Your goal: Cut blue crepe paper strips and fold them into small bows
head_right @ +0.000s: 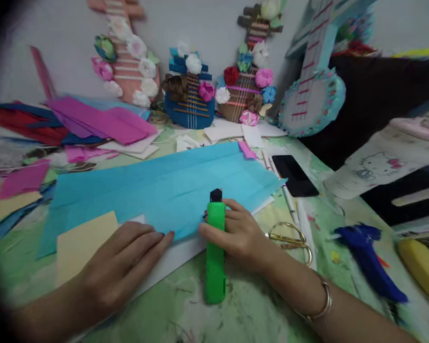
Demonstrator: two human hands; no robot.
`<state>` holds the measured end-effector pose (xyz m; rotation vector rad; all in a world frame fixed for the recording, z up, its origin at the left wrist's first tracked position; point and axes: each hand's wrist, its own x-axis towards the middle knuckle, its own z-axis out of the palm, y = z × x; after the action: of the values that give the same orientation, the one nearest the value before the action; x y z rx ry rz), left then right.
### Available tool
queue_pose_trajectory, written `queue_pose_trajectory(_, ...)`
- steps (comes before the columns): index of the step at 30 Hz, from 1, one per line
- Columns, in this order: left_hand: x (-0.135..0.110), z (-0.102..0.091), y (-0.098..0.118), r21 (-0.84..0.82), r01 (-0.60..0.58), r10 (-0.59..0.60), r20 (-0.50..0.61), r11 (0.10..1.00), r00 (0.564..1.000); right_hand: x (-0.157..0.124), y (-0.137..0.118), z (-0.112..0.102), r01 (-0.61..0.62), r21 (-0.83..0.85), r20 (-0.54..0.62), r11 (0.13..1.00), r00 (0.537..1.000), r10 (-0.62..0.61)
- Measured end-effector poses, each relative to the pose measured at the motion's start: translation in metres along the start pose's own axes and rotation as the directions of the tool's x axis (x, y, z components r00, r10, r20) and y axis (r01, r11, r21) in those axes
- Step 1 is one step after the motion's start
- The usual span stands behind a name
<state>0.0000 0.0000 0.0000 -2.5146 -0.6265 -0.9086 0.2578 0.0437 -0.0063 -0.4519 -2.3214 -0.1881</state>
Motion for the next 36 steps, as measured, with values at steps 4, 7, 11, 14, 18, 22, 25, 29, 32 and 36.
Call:
queue_pose_trajectory(4, 0.000, 0.002, 0.000, -0.008, 0.021, -0.021, -0.033, 1.000, 0.999, 0.006, -0.003, -0.003, 0.012, -0.063, -0.023, 0.998, 1.000, -0.013)
queue_pose_trajectory(7, 0.002, 0.002, -0.001, -0.003, 0.023, -0.023, -0.041, 1.000, 0.999, 0.008, -0.004, -0.005, 0.024, -0.082, -0.024, 0.996, 0.999, -0.026)
queue_pose_trajectory(11, 0.004, 0.002, -0.002, 0.007, 0.031, -0.030, -0.063, 1.000, 0.998, 0.009, -0.005, -0.007, 0.032, -0.113, -0.026, 0.993, 0.999, -0.035)
queue_pose_trajectory(14, 0.005, 0.003, -0.001, 0.007, 0.036, -0.036, -0.076, 0.999, 0.996, 0.008, -0.006, -0.008, 0.035, -0.128, -0.034, 0.991, 0.999, -0.040)
queue_pose_trajectory(18, 0.004, 0.004, 0.000, 0.023, 0.046, -0.044, -0.083, 0.999, 0.996, 0.009, -0.006, -0.009, 0.037, -0.118, -0.042, 0.992, 0.998, -0.042)
queue_pose_trajectory(22, 0.004, 0.005, 0.000, 0.027, 0.050, -0.048, -0.080, 0.998, 0.996, 0.009, -0.006, -0.010, 0.029, -0.116, -0.040, 0.993, 0.999, -0.034)
queue_pose_trajectory(25, 0.004, 0.005, 0.000, 0.024, 0.054, -0.052, -0.083, 0.998, 0.995, 0.010, -0.006, -0.010, 0.020, -0.125, -0.027, 0.992, 0.999, -0.023)
queue_pose_trajectory(29, 0.005, 0.005, 0.000, 0.024, 0.055, -0.053, -0.095, 0.998, 0.994, 0.011, -0.007, -0.011, 0.001, -0.113, -0.026, 0.994, 1.000, -0.004)
queue_pose_trajectory(32, 0.006, 0.004, 0.000, 0.025, 0.054, -0.051, -0.113, 0.998, 0.992, 0.013, -0.008, -0.014, 0.015, -0.122, -0.028, 0.992, 0.999, -0.019)
queue_pose_trajectory(36, 0.006, 0.002, -0.001, 0.042, 0.061, -0.056, -0.109, 0.997, 0.992, 0.015, -0.010, -0.018, 0.026, -0.155, -0.014, 0.988, 0.999, -0.028)
